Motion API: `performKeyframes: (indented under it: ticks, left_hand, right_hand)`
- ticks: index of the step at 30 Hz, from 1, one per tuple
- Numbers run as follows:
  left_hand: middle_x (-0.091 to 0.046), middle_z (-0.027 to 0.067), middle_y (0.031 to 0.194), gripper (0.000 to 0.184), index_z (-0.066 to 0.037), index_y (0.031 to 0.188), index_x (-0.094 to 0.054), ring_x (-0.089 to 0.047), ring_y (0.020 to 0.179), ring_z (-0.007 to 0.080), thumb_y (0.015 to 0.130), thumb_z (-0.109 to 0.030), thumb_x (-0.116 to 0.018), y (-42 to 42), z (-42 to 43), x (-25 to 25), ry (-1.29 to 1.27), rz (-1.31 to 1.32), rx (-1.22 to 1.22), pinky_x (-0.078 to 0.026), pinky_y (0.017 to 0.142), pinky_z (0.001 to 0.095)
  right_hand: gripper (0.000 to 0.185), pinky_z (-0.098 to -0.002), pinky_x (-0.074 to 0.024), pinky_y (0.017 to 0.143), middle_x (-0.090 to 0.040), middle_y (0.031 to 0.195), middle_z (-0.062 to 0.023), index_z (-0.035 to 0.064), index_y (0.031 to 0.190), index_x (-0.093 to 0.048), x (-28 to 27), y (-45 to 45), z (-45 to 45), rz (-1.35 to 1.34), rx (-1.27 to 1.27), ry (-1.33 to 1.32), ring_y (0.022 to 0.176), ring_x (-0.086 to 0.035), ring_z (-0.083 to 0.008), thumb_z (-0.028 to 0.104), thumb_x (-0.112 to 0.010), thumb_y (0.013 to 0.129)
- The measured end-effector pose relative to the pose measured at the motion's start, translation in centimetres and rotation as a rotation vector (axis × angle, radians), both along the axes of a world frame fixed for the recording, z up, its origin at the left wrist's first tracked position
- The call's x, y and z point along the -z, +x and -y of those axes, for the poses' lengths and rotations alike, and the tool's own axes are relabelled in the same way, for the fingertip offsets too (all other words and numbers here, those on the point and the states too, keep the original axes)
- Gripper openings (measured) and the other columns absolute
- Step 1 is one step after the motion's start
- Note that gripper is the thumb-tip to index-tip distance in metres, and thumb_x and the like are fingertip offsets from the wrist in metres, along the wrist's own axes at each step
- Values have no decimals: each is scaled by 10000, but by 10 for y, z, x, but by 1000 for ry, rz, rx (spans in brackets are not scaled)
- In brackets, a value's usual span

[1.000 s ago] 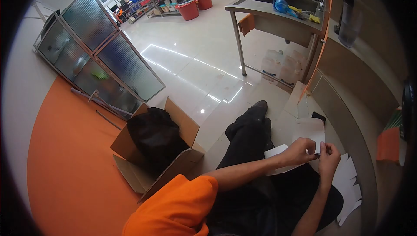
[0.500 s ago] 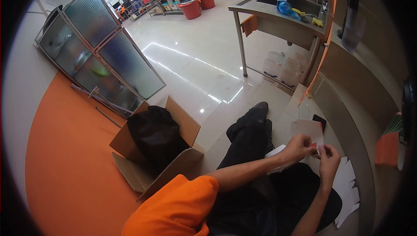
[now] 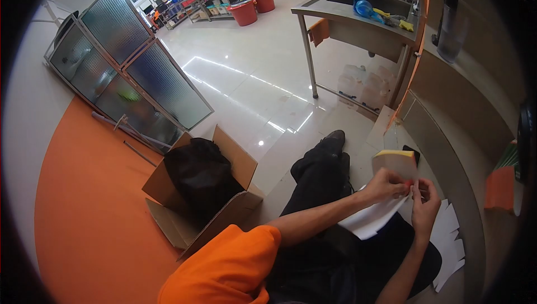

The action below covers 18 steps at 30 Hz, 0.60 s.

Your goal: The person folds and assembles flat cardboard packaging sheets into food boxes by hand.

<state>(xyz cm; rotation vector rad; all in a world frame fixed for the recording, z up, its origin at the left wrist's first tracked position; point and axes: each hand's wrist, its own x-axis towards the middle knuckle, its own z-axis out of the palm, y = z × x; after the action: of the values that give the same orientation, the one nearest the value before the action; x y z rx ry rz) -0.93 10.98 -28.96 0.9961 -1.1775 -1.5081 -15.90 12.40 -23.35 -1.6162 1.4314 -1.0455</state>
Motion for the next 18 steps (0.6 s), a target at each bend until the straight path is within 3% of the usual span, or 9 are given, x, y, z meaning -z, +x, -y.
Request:
performKeyframes:
  ticks: [18]
  left_hand:
    - [-664, 91, 761, 164, 68, 866, -659, -605, 669, 108, 816, -88, -666, -1, -4, -1, -44, -53, 40, -491, 619, 236]
  right_hand:
    - [98, -272, -488, 690, -638, 781, -87, -30, 920, -580, 2, -2, 0, 70, 9, 7, 716, -613, -136, 23, -590, 837]
